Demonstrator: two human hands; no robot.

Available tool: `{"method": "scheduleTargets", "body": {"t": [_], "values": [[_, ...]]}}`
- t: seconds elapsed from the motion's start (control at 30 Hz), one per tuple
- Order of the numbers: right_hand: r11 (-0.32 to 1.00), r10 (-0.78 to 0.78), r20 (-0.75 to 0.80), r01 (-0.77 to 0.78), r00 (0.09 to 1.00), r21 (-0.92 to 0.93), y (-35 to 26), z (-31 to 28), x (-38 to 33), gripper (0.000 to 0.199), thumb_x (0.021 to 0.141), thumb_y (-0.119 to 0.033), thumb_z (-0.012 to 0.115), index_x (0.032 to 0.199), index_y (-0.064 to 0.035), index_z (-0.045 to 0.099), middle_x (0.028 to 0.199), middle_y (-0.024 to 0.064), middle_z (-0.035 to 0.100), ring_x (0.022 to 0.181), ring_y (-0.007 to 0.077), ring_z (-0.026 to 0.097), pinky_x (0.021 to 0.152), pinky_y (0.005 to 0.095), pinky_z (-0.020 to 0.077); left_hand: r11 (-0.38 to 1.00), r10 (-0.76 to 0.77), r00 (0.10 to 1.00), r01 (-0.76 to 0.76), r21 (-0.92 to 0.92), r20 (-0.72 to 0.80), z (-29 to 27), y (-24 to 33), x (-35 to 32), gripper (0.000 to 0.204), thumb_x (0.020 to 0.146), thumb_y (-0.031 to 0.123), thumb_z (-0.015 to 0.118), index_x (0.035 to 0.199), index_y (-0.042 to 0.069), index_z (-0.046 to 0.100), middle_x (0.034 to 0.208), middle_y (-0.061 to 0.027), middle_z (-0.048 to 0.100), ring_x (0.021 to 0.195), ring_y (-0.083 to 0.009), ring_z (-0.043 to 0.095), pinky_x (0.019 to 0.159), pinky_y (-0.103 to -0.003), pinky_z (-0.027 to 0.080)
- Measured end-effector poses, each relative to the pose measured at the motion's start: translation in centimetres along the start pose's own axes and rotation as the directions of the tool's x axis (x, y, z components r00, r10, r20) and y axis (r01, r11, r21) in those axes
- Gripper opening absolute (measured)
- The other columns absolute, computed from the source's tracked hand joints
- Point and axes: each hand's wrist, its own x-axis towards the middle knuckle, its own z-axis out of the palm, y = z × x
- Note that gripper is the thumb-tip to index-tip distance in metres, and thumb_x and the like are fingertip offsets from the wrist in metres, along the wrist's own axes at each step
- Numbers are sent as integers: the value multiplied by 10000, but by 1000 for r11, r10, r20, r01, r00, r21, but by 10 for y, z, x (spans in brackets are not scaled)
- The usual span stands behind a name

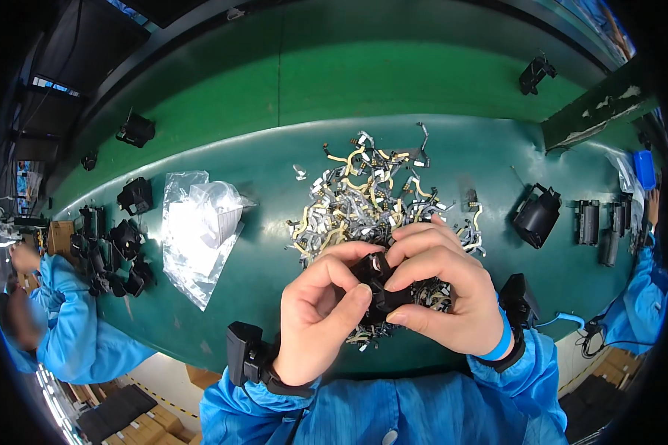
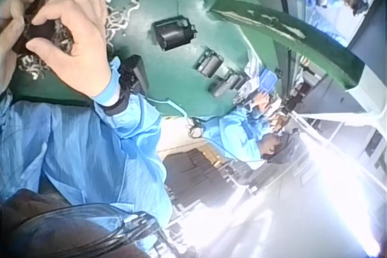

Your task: Inserting small metal components and clips into a black plastic housing on an assembly line.

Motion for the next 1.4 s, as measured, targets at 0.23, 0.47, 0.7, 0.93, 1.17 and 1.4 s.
{"method": "scheduleTargets", "body": {"t": [0.23, 0.47, 0.7, 0.93, 1.17, 1.4], "values": [[991, -37, 78, 47, 996, -125, -2, -6, 2, 259, 694, -199, 821, 904, -145, 680, 1056, 48, 643, 1190, 322, 518, 1106, 562, 159, 958, 146, 989, -138, 252, -15, -1, 0, -2, 129, 805, -73, 620, 801, 34, 546, 1221, -150, 524, 1172, -220, 492, 1010, -369, 369], [984, -36, 83, 50, 996, -172, -3, -8, 2, 237, 683, -239, 830, 854, -150, 692, 1057, 34, 650, 1204, 320, 511, 1101, 578, 151, 869, 263, 965, -243, 431, 13, 1, 0, -2, 146, 764, -73, 645, 769, 36, 547, 1206, -154, 514, 1197, -276, 487, 1031, -410, 357], [987, -37, 96, 51, 995, -153, -6, -7, 2, 233, 679, -253, 831, 851, -166, 698, 1061, 24, 669, 1207, 307, 513, 1102, 586, 145, 850, 326, 945, -299, 433, 12, 1, 1, -5, 129, 736, -47, 652, 763, 42, 563, 1179, -157, 512, 1225, -324, 451, 1059, -466, 329], [974, -68, 93, 86, 993, -210, -7, -10, 2, 220, 709, -214, 792, 906, -203, 694, 1063, -35, 647, 1173, 266, 516, 1114, 547, 167, 496, 454, 875, -403, 769, 166, -2, 16, -1, 120, 686, 78, 713, 759, 78, 618, 1094, -152, 526, 1148, -382, 454, 1036, -515, 317], [964, -118, 89, 136, 989, -228, -6, -10, 1, 174, 706, -262, 806, 821, -174, 711, 1033, 10, 691, 1180, 299, 527, 1117, 565, 126, 379, 437, 870, -409, 830, 230, -3, 24, -3, 135, 646, 111, 741, 724, 101, 632, 1058, -122, 544, 1165, -401, 446, 1043, -550, 283], [952, -123, 66, 136, 990, -275, -4, -8, -1, 152, 708, -260, 795, 805, -176, 713, 1029, 1, 690, 1169, 289, 532, 1118, 571, 126, 306, 429, 873, -383, 871, 233, -2, 25, -4, 166, 640, 160, 794, 712, 120, 650, 1076, -79, 583, 1226, -397, 444, 1067, -611, 205]]}}
